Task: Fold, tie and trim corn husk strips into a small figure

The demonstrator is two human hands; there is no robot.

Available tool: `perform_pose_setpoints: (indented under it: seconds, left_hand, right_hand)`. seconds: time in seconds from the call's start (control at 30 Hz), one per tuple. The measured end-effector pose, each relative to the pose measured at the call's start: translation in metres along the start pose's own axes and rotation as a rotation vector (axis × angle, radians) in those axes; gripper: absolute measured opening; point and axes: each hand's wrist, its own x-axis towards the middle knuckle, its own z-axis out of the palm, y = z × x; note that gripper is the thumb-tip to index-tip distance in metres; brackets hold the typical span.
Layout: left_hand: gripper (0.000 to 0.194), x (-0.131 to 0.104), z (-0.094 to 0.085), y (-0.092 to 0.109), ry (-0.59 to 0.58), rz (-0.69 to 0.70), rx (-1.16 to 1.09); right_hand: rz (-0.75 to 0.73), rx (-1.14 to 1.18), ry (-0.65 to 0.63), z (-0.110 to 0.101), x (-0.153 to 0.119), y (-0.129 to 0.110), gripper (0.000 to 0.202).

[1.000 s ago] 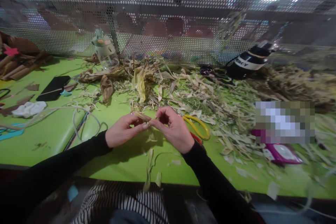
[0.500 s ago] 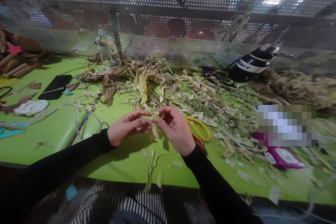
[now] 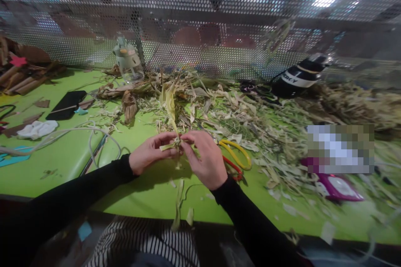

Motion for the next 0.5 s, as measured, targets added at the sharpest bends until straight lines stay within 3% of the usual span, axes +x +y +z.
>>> perform_pose_setpoints:
  seconds: [0.1,0.2,0.27,0.4,0.5]
  left_hand:
    - [0.037,-0.0009,0.0023,0.0000,0.019,0.012,-0.016]
    - [0.038,-0.0004,0.0017,-0.0021,0.059,-0.005,-0.087]
    - [0.040,0.0005,-0.0001,-0.0040,0.053,-0.022,-0.101]
    - [0.043,0.0011,-0.0026,-0.0052,0.013,-0.081,-0.097]
    - [0.048,0.0003,-0.0010,-0.0031,0.067,-0.092,-0.152]
  right_hand:
    - [-0.199,-0.184,0.017,0.0004,-0.0027,-0.0018,0.016]
    - [-0.317,-0.322,-0.090,0.0011,-0.0057,-0.0025,0.019]
    - [-0.370,-0.364,-0.144,0.0021,-0.0068,-0.0021,0.019]
    - [-0.450,-0.353,-0.136,0.0056,-0.0072,-0.0016,0.017]
    - [-0.463,-0.395,-0.151,0.0089,-0.0071,-0.0029,0.023]
